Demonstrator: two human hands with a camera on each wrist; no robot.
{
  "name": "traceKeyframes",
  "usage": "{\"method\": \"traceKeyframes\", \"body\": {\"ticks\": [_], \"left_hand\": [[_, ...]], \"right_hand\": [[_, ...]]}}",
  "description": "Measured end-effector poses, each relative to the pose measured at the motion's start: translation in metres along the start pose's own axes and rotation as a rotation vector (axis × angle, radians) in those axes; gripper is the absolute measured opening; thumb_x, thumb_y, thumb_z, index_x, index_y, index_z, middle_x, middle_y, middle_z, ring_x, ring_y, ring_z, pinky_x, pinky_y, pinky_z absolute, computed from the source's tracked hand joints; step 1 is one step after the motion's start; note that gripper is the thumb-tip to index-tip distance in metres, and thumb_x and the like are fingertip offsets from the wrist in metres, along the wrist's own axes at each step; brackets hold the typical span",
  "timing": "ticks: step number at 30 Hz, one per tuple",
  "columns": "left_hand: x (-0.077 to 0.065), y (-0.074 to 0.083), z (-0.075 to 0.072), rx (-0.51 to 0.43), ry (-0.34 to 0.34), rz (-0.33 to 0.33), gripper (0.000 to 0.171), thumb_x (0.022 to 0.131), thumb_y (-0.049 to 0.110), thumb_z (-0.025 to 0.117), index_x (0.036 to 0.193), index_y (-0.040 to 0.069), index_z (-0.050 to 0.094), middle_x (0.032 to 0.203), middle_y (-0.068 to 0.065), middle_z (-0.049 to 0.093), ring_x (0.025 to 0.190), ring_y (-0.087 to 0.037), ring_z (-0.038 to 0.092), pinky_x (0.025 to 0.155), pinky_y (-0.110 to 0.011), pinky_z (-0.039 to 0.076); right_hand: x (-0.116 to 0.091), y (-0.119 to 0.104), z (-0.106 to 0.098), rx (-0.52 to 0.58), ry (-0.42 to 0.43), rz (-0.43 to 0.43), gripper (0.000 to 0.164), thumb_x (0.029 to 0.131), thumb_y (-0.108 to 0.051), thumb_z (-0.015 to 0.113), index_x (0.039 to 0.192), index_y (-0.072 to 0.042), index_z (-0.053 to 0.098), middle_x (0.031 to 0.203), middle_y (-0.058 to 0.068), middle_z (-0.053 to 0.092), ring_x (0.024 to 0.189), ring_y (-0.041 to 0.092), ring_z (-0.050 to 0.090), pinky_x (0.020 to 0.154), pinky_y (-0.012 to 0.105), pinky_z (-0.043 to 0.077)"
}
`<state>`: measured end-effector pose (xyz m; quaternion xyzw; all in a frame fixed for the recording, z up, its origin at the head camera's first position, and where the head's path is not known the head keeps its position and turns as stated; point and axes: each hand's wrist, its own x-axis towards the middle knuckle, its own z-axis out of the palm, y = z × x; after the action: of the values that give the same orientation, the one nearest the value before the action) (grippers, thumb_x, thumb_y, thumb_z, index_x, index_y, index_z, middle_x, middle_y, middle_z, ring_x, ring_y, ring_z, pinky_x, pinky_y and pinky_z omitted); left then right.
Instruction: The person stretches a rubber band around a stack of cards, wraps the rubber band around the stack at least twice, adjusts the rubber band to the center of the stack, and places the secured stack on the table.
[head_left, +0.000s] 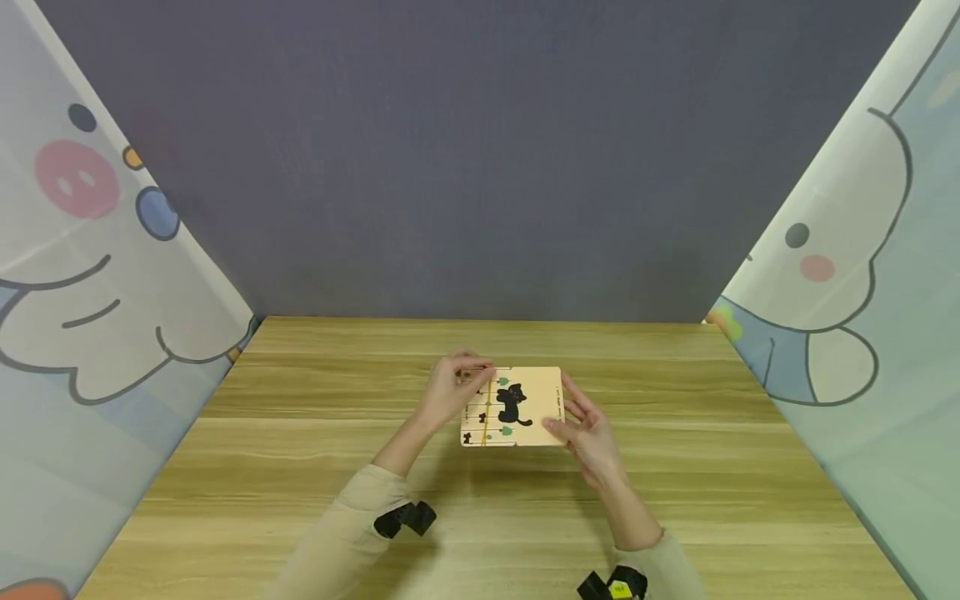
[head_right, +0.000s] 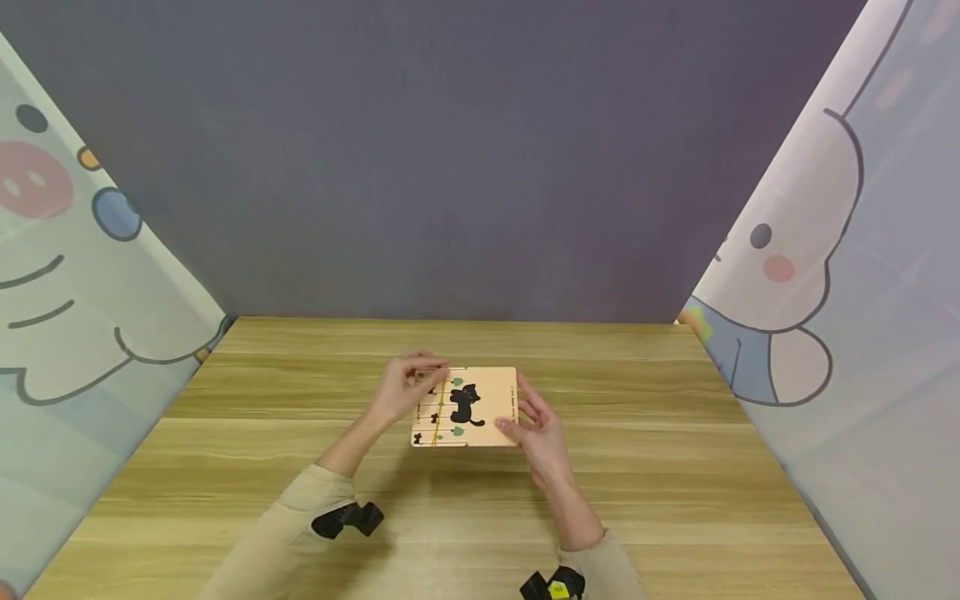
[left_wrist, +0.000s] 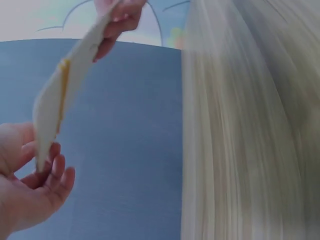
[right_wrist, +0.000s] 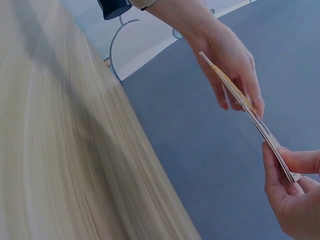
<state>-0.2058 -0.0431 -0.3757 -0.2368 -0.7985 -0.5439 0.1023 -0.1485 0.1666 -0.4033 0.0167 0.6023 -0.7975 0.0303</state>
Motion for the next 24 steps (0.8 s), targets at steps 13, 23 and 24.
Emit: {"method": "traceKeyframes", "body": {"ticks": [13,23,24], "left_hand": [[-0.025,0.045,-0.012,-0.087,0.233,0.002,0.017,0.08,-0.006,0.06,0.095,-0.013,0.061,0.098,-0.025,0.058,0.09,-0.036,0.054,0.073,-0.045,0.048],[-0.047,0.039,-0.005,-0.235,0.42,-0.059,0.013,0.082,-0.003,0.06,0.091,-0.011,0.062,0.089,-0.023,0.061,0.08,-0.018,0.056,0.062,-0.026,0.05],[-0.049,0.035,-0.002,-0.257,0.437,-0.077,0.014,0.082,-0.001,0.06,0.093,-0.01,0.062,0.089,-0.022,0.061,0.08,-0.016,0.056,0.061,-0.024,0.049]], "right_hand": [[0.002,-0.001,-0.002,0.009,0.042,0.017,0.074,0.077,0.014,0.055,0.138,-0.021,0.031,0.103,0.003,0.056,0.068,0.009,0.059,0.038,0.01,0.025],[0.009,-0.006,0.0,0.064,0.049,-0.001,0.075,0.077,0.015,0.053,0.139,-0.021,0.029,0.1,0.003,0.05,0.067,0.007,0.058,0.04,0.009,0.027],[0.009,-0.006,0.0,0.074,0.05,-0.002,0.075,0.077,0.015,0.053,0.139,-0.02,0.029,0.1,0.004,0.049,0.067,0.008,0.058,0.041,0.009,0.028]]}}
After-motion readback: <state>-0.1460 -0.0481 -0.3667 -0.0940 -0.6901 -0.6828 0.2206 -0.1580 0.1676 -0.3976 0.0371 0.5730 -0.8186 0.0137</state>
